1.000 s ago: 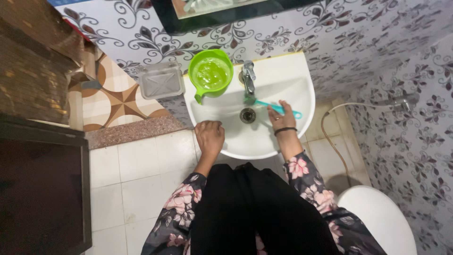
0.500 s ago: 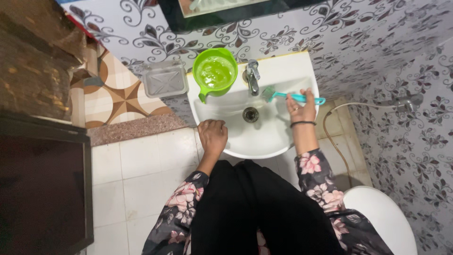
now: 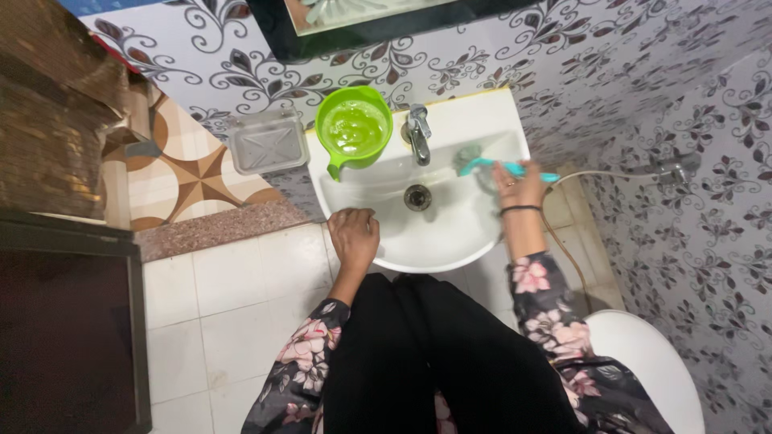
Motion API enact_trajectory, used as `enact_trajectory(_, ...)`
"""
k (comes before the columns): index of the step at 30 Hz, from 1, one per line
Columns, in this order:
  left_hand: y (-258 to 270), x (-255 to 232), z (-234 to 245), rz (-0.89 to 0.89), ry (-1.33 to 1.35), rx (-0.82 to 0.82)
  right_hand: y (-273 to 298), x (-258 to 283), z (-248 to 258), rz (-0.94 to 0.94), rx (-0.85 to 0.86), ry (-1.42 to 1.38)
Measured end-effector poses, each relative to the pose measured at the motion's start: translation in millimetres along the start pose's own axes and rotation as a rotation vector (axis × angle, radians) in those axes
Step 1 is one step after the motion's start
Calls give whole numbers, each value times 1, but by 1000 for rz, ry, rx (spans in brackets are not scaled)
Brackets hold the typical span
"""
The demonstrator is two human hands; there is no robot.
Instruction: The person scrubs a white bathroom sink using a blue brush and soapy water from a green pitcher. They repeatedly dip the brush into the pitcher and scrub various areas of the sink basin and around the drain.
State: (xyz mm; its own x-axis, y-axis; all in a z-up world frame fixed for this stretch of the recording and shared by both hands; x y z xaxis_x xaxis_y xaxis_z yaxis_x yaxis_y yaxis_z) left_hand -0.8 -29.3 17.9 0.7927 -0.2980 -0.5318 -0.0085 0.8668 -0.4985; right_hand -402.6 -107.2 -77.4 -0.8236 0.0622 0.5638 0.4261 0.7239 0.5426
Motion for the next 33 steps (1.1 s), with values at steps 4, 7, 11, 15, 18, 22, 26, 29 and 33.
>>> enact_trajectory(4,5,1,-1,-3,-13,11,10,-37,-5,-203,-57,50)
enact_trajectory(7,2,1,-2,6,-35,-4,0,34,-13,41,-50,-51)
enact_trajectory(11,4,0,-4,12,-64,12,1,76,-9,227,-61,34)
enact_trajectory(15,0,-1,-1,7,-51,9,13,-28,-13,-30,-58,102)
enact_trajectory(18,0,-1,-1,16,-37,0,17,-48,-15,-187,75,90)
enact_trajectory(22,2,0,-1,16,-71,34,9,31,-6,71,73,13)
enact_trajectory(26,0,1,-2,11,-59,19,29,28,-20,238,-59,72)
enact_trajectory(29,4,1,-3,4,-59,13,57,-25,-37,123,53,231)
enact_trajectory(33,3,1,-3,11,-56,18,73,-20,-45,-28,160,201)
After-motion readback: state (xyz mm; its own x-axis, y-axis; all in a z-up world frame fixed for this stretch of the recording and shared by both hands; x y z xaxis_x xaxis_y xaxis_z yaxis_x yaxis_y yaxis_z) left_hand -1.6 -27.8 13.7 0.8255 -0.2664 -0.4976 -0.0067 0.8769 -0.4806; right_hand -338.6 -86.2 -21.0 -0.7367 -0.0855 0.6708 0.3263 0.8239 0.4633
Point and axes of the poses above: each hand's wrist, its own y-axis away from the middle knuckle, its own z-axis out of the back of the hand, x = y × z, the point moved 3 cm from there along -y, towards the middle knuckle, and after that the axes turned 1 degree about -x, right-handed, at the moved point
